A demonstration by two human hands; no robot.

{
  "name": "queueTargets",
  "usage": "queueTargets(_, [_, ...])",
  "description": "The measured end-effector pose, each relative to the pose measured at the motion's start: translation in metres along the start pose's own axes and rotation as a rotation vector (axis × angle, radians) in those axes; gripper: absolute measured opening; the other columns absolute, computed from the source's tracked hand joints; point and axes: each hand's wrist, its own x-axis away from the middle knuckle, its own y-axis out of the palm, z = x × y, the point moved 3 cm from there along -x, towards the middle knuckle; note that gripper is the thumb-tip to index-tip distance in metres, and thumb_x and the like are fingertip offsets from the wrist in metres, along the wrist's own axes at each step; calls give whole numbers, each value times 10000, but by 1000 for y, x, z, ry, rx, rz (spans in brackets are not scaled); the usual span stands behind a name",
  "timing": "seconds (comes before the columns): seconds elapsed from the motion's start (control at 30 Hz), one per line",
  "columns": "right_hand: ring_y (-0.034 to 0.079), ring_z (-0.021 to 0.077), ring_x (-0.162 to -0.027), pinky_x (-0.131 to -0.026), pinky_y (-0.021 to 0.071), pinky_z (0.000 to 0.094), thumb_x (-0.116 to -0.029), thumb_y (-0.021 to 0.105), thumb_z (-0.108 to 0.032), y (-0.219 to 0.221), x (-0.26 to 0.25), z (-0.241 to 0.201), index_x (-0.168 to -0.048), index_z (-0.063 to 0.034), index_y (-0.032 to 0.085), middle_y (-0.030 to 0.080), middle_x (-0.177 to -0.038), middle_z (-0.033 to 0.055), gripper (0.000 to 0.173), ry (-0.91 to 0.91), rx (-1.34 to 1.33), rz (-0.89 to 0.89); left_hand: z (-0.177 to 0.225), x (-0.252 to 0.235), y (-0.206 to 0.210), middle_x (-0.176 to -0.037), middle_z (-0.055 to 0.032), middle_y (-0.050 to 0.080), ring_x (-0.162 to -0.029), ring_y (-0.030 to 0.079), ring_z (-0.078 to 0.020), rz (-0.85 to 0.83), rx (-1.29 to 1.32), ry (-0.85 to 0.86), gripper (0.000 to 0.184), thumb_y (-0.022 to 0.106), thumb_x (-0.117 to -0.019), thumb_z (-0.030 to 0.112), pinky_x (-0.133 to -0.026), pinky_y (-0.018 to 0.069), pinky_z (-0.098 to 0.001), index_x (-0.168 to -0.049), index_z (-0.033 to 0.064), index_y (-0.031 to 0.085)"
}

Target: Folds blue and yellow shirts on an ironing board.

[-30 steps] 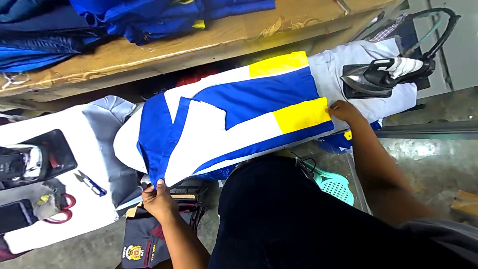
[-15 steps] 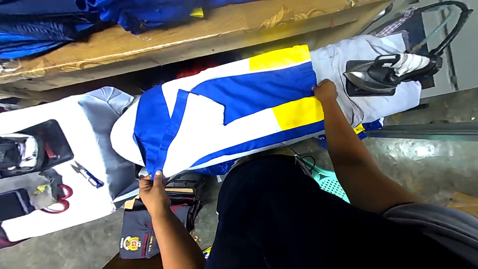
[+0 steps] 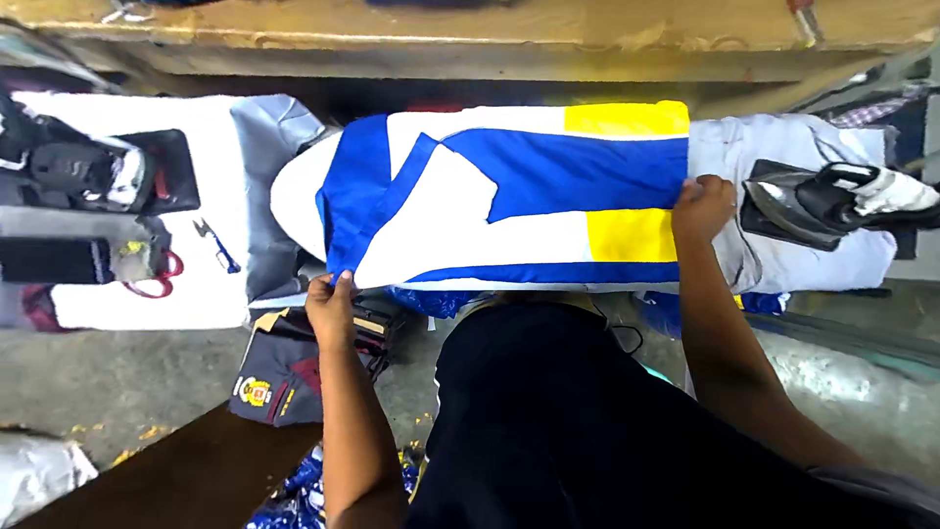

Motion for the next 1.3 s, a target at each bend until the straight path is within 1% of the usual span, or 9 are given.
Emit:
queueTargets(0.13, [339,474,-1492,-1141,248,713,-1094,355,-432,40,31,18,-1498,-21,498,418,-1584,262,594,-280,52,58,-8,-3,0,-973,-67,625,-795,630,-70,-8,-21,11,281,622,-1024,189,-802,569,-299,-1181,-38,570])
queueTargets(0.4, [179,443,-1568,-1191,103,729,-1092,364,-450,50,27,22,-1585,-33,371,259,-1674,246,646,-134,167,-84,-9,-5,6,-927,-88,652,-764,639,-69,32,-15,43,285,651,-1004,180,-768,573,-285,-1128,-71,600])
queueTargets(0.6, [450,510,-1398,-1167,348,622,-1101,442,-312,36,62,-129,-1471,104,456,480,-1478,356,557,-445,-207,-313,-12,-8,3,-923,-70,642,-771,635,-60,-12,32,52,282,644,-1012,203,-774,570,-277,-1121,-53,596])
queueTargets(0.7, [616,407,-1231,-1060,486,527,-1081,528,-356,62,70,-204,-1515,66,379,595,-1355,311,623,-343,-428,-644,-10,-8,1,-967,-59,629,-811,635,-56,-70,77,29,273,637,-1016,193,-796,571,-275,-1148,-38,578])
queueTargets(0.83, [629,443,-1143,-992,498,602,-902,800,-302,96,69,-257,-1482,60,416,608,-1284,329,785,-231,-381,-774,-4,-6,-6,-1041,-91,642,-867,651,-63,-156,76,12,312,650,-995,134,-841,571,-270,-1223,-56,555])
queueTargets(0.93, [649,378,-1023,-915,526,559,-896,770,-133,101,72,-277,-1268,97,581,640,-1179,291,476,-294,-352,-835,-3,-7,-11,-1090,-126,659,-931,636,-92,-217,23,15,380,701,-950,90,-886,542,-294,-1275,-52,563])
queueTargets(1.07, [667,362,-1054,-943,518,543,-968,677,-126,80,67,-291,-1179,72,619,677,-1117,264,295,-486,-444,-615,-8,-13,-18,-1040,-102,664,-879,611,-74,-254,-40,32,413,734,-923,70,-851,523,-283,-1293,-29,579])
queueTargets(1.17, [565,466,-1278,-1050,433,645,-1003,646,-208,81,70,-286,-1348,55,573,608,-1324,302,440,-564,-148,-475,-8,-17,-20,-1007,-129,664,-862,624,-122,-254,-111,75,350,715,-948,100,-843,534,-333,-1243,-44,594])
queueTargets(1.3, [470,489,-1399,-1105,363,667,-1046,526,-252,79,139,-270,-1389,33,600,531,-1471,298,453,-1167,-114,-268,2,-19,-23,-1036,-204,683,-927,657,-233,-268,-247,124,338,700,-972,156,-899,528,-451,-1197,-79,608])
